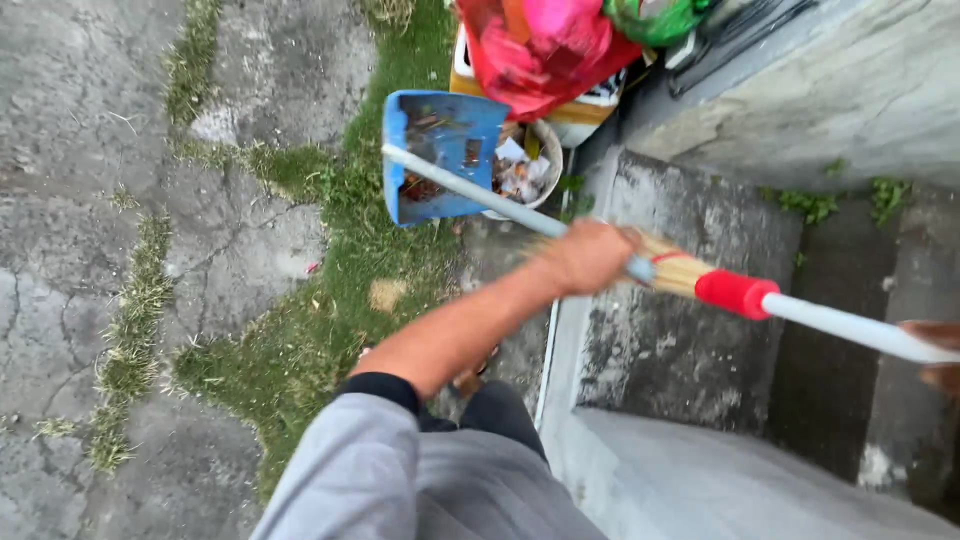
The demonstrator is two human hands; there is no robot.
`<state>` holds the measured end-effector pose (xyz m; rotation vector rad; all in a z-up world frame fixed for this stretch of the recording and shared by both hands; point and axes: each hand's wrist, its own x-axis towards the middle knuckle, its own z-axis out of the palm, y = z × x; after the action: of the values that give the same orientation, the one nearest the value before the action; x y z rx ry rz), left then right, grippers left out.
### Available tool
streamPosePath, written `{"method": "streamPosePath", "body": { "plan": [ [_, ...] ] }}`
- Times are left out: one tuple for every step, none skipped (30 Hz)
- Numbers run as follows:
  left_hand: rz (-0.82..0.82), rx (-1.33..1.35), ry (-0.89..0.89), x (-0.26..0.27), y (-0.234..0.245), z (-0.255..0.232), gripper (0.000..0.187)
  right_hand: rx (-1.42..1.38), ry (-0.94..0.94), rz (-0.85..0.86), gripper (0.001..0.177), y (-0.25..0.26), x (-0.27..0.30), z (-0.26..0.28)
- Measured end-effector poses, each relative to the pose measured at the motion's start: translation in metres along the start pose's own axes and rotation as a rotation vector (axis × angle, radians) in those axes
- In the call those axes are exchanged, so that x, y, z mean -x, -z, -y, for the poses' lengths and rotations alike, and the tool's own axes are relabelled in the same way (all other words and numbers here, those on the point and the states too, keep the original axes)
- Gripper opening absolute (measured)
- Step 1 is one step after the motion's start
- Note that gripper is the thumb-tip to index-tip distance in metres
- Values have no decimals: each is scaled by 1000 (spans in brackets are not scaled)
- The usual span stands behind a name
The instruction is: The person is sweeping trash and debris into a dustpan in an outdoor stone-paved area.
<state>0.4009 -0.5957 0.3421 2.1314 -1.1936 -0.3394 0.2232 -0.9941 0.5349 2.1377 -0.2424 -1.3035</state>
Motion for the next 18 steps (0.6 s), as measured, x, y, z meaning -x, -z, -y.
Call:
{"method": "streamPosePath", "body": {
  "plan": [
    [-6, -8, 3, -17, -16, -7, 21, 15, -8, 2, 58, 24, 1, -2],
    [-14, -13, -67, -30, -36, -16, 20, 33, -12, 12, 59, 40, 3, 9],
    [-21, -18, -137, -44, -56, -24, 19, 50, -15, 22, 60, 49, 4, 31],
    [-21, -23, -133, -52, -67, -26, 19, 49, -11, 17, 60, 65, 7, 42],
    [54, -76, -136, -60, -79, -27, 15, -42, -33, 39, 56, 81, 10, 53],
    [131, -123, -147, -69, -92, -32, 14, -132, -61, 67, 53, 94, 15, 62],
    [133, -123, -150, -72, -104, -34, 14, -135, -63, 68, 53, 101, 18, 65],
    [245, -202, -129, -71, -117, -35, 15, -152, -51, 100, 49, 108, 20, 70],
    [358, -281, -109, -69, -129, -37, 20, -168, -39, 132, 45, 116, 23, 77],
    [363, -281, -108, -68, -140, -36, 20, -170, -36, 134, 45, 111, 19, 76],
    [339, -322, -138, -66, -151, -35, 18, -205, 5, 122, 44, 108, 15, 76],
    [314, -363, -164, -63, -161, -32, 16, -237, 47, 107, 43, 106, 12, 77],
    [318, -363, -161, -61, -163, -32, 16, -237, 52, 108, 43, 106, 11, 80],
    [388, -427, -160, -61, -164, -30, 19, -253, 60, 107, 43, 107, 10, 81],
    [459, -491, -158, -60, -165, -29, 22, -270, 69, 106, 43, 108, 10, 84],
    [461, -491, -154, -59, -166, -28, 22, -268, 73, 105, 43, 108, 8, 86],
    [437, -476, -174, -58, -166, -27, 19, -256, 110, 92, 43, 109, 6, 89],
    [411, -461, -193, -57, -166, -26, 17, -242, 146, 79, 43, 110, 4, 91]
  ]
}}
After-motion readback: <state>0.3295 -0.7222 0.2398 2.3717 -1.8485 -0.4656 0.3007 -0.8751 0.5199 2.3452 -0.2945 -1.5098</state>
